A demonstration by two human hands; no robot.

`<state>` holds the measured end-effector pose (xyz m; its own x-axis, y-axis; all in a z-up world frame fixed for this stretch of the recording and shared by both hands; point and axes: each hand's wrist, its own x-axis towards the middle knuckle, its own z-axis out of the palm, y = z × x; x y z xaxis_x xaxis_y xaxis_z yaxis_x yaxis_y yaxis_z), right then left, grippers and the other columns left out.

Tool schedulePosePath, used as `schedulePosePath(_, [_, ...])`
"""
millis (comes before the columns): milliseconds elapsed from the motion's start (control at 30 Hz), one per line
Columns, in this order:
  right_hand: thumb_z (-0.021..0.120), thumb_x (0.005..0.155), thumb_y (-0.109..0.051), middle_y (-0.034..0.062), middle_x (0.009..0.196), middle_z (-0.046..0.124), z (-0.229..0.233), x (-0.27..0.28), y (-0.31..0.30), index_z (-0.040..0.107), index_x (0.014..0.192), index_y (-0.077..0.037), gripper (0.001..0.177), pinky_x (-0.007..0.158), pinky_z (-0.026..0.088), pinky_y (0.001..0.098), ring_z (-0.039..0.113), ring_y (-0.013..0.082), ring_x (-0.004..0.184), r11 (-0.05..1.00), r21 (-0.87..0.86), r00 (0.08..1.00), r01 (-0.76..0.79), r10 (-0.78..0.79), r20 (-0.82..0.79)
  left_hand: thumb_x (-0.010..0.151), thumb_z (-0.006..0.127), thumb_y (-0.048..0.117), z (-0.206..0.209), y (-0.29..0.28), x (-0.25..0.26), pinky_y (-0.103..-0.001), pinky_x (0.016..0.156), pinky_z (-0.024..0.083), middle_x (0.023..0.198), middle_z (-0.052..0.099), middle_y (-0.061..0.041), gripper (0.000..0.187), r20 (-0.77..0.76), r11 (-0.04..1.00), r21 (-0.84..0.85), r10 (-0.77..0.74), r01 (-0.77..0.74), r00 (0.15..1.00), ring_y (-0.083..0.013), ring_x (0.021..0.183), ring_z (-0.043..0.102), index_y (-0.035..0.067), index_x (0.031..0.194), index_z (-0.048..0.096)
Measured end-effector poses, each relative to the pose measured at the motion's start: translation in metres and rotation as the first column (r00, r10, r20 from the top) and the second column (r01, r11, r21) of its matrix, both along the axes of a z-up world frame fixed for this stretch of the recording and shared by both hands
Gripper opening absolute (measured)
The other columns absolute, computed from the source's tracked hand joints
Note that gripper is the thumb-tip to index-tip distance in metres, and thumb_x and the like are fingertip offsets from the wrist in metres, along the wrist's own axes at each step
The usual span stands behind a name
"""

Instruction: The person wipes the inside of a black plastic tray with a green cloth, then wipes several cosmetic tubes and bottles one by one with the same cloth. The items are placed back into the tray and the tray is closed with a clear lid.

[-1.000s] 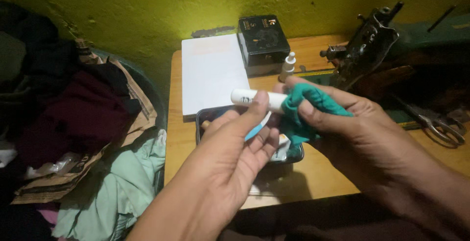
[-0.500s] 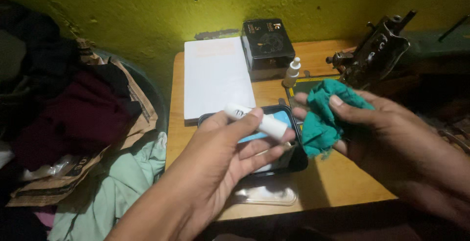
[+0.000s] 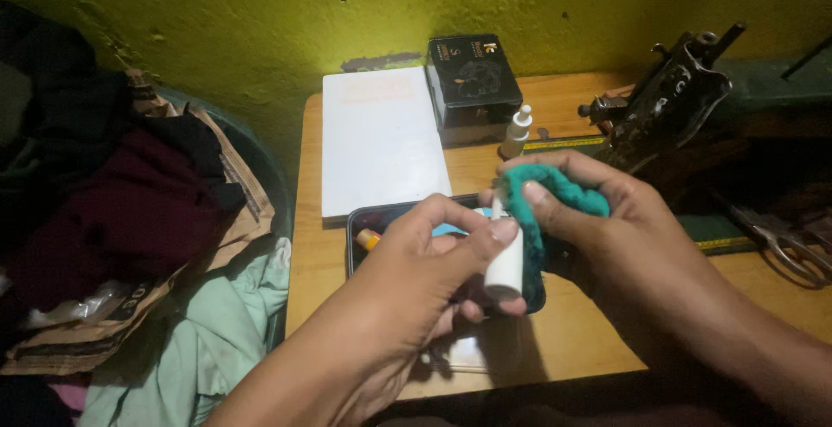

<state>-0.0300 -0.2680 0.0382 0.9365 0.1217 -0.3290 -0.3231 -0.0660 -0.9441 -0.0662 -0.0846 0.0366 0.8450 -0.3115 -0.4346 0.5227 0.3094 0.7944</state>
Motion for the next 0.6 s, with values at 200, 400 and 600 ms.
schedulePosePath(200, [0.052, 0.104, -0.020, 0.0150, 0.113, 0.074, 0.031, 0.010, 0.011, 0.065, 0.135, -0.011, 0.035, 0.088, 0.062, 0.0463, 0.071, 0.0269, 0.102, 0.979, -0.164, 0.983, 0.118, -0.139, -0.119, 0.093, 0.073, 0.031, -0.004, 0.000, 0.001, -0.021, 0.057, 0.045, 0.097, 0.068, -0.010, 0.041, -0.047, 0.994, -0.106, 0.008, -0.013, 0.999, -0.0132, 0.079, 0.063, 0.004, 0.121, 0.062])
schedulePosePath(400, [0.056, 0.102, -0.023, 0.0125, 0.120, 0.074, 0.027, 0.003, 0.003, 0.067, 0.136, -0.014, 0.037, 0.089, 0.062, 0.0476, 0.076, 0.0289, 0.109, 0.995, -0.049, 0.996, 0.088, -0.089, -0.019, 0.090, 0.080, 0.028, -0.016, -0.006, 0.004, -0.027, 0.071, 0.048, 0.100, 0.071, -0.009, 0.041, 0.168, 0.984, 0.049, 0.164, -0.174, 0.972, -0.0140, 0.086, 0.062, 0.005, 0.122, 0.071])
schedulePosePath(600, [0.067, 0.097, -0.015, 0.0141, 0.120, 0.079, -0.010, 0.005, -0.009, 0.073, 0.129, -0.008, 0.033, 0.092, 0.063, 0.0428, 0.076, 0.0246, 0.107, 0.996, 0.029, 0.993, -0.086, 0.083, 0.086, 0.083, 0.081, 0.025, -0.018, -0.002, -0.001, -0.027, 0.081, 0.053, 0.100, 0.073, -0.008, 0.041, 0.273, 0.974, 0.083, 0.183, -0.212, 0.944, -0.0135, 0.094, 0.068, 0.000, 0.113, 0.071])
